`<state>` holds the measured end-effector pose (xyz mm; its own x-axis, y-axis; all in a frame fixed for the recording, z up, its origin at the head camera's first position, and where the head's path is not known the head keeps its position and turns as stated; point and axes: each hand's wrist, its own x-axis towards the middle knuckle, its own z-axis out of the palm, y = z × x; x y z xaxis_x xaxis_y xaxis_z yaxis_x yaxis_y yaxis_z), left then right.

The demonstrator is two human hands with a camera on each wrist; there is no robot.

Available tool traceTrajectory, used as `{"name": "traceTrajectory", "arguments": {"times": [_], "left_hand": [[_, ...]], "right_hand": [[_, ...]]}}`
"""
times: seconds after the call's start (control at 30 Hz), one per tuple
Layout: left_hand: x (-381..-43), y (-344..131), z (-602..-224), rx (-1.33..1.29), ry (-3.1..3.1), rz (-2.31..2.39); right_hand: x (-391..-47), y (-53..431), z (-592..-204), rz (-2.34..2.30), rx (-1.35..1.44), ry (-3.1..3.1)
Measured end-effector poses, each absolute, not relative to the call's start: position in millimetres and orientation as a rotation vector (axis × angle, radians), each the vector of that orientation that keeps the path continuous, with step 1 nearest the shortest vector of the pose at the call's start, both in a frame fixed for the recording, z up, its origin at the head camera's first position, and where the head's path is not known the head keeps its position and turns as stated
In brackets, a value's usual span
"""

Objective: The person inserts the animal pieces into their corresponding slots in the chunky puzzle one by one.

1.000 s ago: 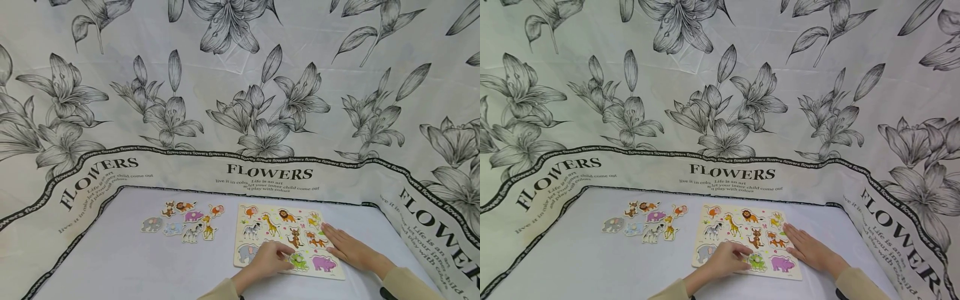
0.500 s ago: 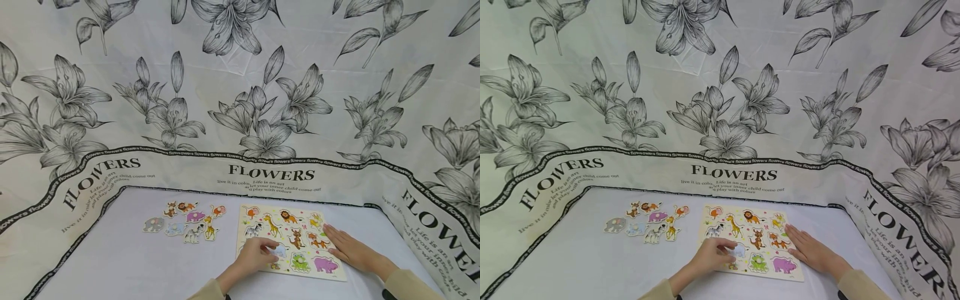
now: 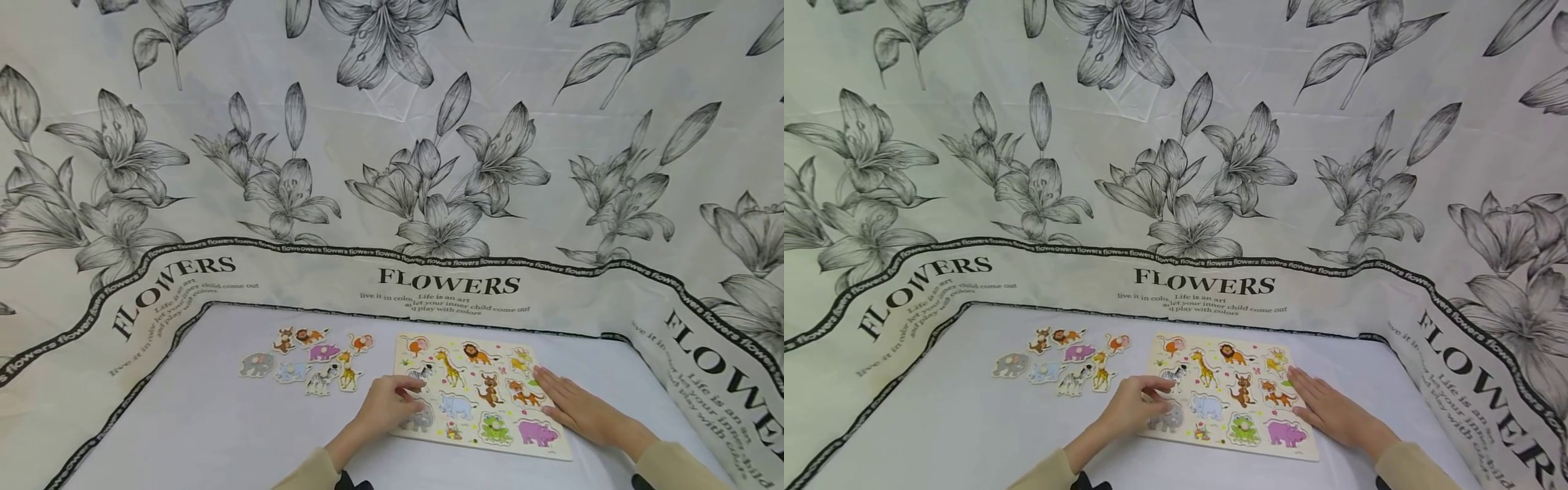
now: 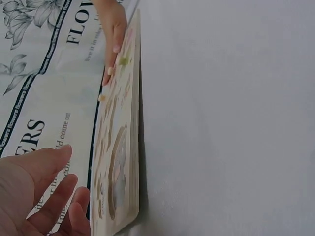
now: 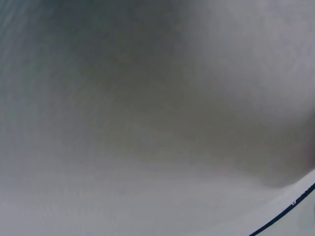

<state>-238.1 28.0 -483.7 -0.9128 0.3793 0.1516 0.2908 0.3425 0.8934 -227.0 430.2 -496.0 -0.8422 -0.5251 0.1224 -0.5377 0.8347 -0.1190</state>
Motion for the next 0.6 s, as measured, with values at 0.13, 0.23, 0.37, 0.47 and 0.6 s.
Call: {"name": "traceTrajectory", "arguments": {"times": [0.13, 0.23, 0.37, 0.47, 0.6], "left_hand": [[-241.3, 14.2, -483.4, 0.598, 2.55, 1.615], [-243.7, 2.9, -482.8, 0.585, 2.587, 1.606], [-247.9, -11.7, -483.1, 0.552, 2.618, 1.606], [-251.6, -22.5, -483.0, 0.528, 2.625, 1.615], [-256.3, -38.8, -484.4, 0.518, 2.648, 1.611]], "right_hand": [[-228.3, 432.0, -498.0, 0.192, 0.878, -2.877], [-229.8, 433.6, -500.4, 0.159, 0.888, -2.854], [-230.6, 434.4, -501.4, 0.16, 0.873, -2.879], [-230.0, 434.3, -500.3, 0.165, 0.877, -2.887], [-228.5, 433.7, -498.0, 0.159, 0.895, -2.87]]}}
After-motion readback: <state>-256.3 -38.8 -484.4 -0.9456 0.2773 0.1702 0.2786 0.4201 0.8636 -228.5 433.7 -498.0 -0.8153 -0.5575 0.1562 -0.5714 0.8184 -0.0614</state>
